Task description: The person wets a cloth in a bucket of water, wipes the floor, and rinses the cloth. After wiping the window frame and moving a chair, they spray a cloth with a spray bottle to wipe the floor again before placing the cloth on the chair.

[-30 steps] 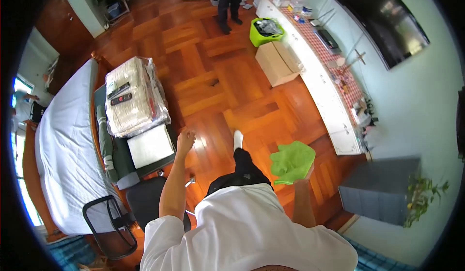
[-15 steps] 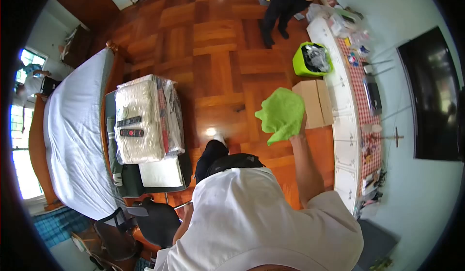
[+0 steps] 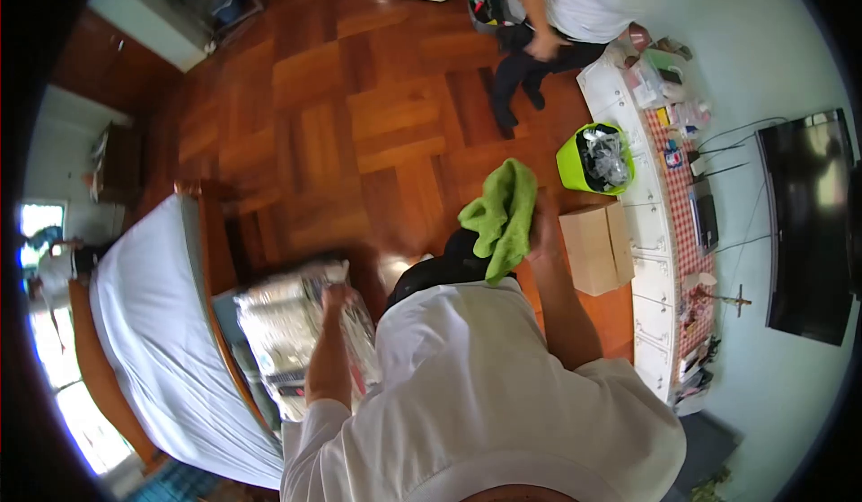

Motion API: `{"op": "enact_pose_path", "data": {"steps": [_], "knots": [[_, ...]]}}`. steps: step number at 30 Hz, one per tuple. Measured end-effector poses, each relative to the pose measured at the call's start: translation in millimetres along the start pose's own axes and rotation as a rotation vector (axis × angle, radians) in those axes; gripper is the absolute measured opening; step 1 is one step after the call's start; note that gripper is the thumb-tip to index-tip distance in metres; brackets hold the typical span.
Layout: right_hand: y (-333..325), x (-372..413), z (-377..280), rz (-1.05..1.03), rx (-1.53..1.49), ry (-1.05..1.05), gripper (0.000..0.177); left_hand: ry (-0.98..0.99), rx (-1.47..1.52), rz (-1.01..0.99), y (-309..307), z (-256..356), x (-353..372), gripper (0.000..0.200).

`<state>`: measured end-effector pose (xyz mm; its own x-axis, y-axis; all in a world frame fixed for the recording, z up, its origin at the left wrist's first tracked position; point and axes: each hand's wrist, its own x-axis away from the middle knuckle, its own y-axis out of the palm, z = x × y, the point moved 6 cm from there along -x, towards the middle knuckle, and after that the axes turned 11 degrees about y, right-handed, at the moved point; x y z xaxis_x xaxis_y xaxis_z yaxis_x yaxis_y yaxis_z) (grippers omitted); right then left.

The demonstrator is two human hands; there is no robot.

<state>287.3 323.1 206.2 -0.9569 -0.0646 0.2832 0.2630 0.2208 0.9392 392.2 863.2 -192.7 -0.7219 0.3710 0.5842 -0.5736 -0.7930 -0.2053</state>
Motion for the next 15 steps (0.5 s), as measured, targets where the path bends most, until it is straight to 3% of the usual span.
{"op": "enact_pose_path", "data": {"steps": [1,2,3,5,8,10,12,13,14,15], "knots": [[28.2,-19.5,-17.4,-0.061,0.019,-0.009,0.041,-0.006,0.16,0.182,-19.1,108.4,-18.2,0.025],[48.3,-38.6,-31.4,-0.123,0.043,-0.016,0.042,0.131,0.359,0.311,-51.5,136.2,-65.5,0.026],[46.4,-61.2,-44.5,-0.117,0.037,-0.031,0.042,0.417,0.005,0.244,-98.9,136.3,-141.3,0.025],[26.3,-108.9,-84.7,0.141,0.042,-0.209,0.041,0.271,0.168,0.437,-99.0,281.6,-176.9,0.024],[21.0,-202.7,-122.6,-0.043,-0.001,-0.201,0.04,0.381,0.16,0.452,-85.6,419.3,-218.9,0.025],[29.1,-274.4,-141.6,-0.095,-0.051,-0.124,0.04,0.475,0.395,0.393,-73.8,443.8,-248.6,0.025],[69.4,-336.0,-161.4,-0.05,-0.103,-0.054,0.042,0.264,0.285,0.231,-73.0,413.7,-288.4,0.036],[80.0,-370.4,-174.4,-0.053,-0.103,-0.07,0.042,0.16,0.119,0.283,-64.3,412.0,-288.8,0.049],[97.4,-403.5,-181.8,-0.201,-0.121,0.007,0.044,0.207,0.071,0.181,-64.4,382.9,-299.8,0.054],[113.8,-431.4,-193.9,-0.349,-0.13,0.086,0.045,0.261,0.186,-0.078,-72.1,328.2,-328.5,0.045]]}}
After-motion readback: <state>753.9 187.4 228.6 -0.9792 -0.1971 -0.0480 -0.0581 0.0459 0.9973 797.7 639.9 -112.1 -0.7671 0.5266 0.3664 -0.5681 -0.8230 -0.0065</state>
